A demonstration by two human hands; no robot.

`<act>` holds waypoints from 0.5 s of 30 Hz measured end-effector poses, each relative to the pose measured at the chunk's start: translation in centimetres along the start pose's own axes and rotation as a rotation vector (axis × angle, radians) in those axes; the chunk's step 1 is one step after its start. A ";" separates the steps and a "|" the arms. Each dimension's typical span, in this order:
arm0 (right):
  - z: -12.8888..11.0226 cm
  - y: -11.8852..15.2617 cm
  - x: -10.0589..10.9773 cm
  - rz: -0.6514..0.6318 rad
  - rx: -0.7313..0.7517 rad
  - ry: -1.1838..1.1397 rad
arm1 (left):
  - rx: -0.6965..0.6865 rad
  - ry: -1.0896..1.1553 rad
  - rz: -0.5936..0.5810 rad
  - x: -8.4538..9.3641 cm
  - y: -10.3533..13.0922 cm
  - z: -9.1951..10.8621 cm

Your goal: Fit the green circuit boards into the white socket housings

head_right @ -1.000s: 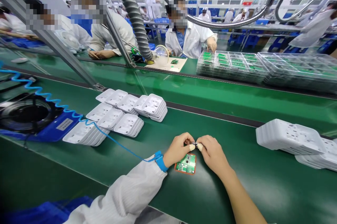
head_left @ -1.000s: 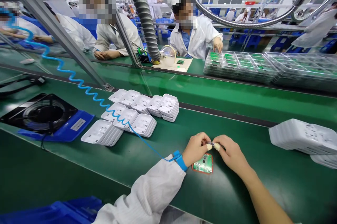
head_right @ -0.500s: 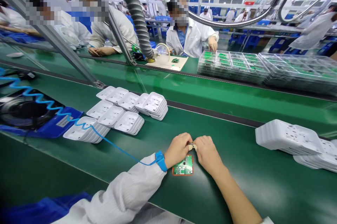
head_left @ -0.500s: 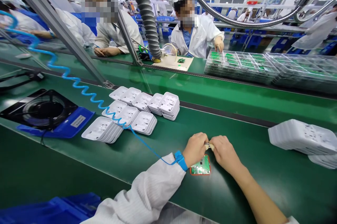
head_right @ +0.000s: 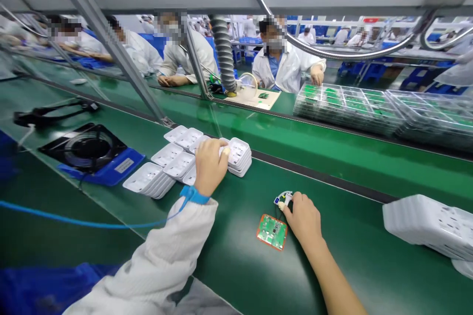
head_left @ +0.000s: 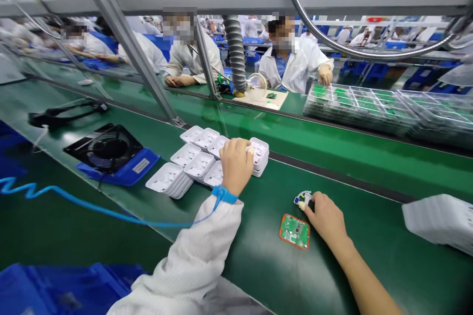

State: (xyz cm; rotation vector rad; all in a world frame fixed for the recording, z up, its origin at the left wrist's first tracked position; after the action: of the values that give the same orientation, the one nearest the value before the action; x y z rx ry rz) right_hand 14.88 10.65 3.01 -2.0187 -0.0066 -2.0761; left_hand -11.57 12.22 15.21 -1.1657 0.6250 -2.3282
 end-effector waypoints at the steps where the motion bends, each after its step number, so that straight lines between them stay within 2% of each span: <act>1: -0.6 -0.3 0.0 -0.006 -0.003 0.022 | 0.025 -0.083 -0.018 -0.1 -1.2 -0.8; 5: -1.8 -0.9 0.0 0.009 0.023 0.005 | 0.096 -0.244 -0.177 -2.0 -4.3 -3.0; 8: -1.5 -0.6 -0.1 0.069 0.085 -0.131 | 0.076 -0.221 -0.136 -2.4 -4.3 -2.9; 10: -1.3 0.0 0.1 0.091 0.132 -0.271 | 0.043 -0.129 -0.050 -2.2 -3.3 -2.0; 12: -1.4 0.7 0.9 0.115 0.162 -0.396 | 0.028 0.016 -0.021 -2.4 -1.6 -0.8; 14: -1.7 1.5 2.3 0.173 0.188 -0.472 | 0.048 0.156 -0.087 -3.5 0.6 0.6; 15: -1.9 1.8 3.1 0.210 0.201 -0.493 | 0.054 0.222 -0.161 -4.5 1.8 1.3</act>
State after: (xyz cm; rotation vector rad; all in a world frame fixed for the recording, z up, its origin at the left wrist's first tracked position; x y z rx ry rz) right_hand 13.34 8.03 5.63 -2.2347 -0.0843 -1.3592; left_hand -7.75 13.12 12.10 -0.9734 0.5569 -2.6185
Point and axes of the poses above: each hand's wrist, its own y-axis away from the middle knuckle, its own x-axis out of the back of the hand, z = x × y, the point moved 4 cm from there along -y, towards the middle knuckle, and after that the axes turned 14 degrees about y, right-handed, at the moved point
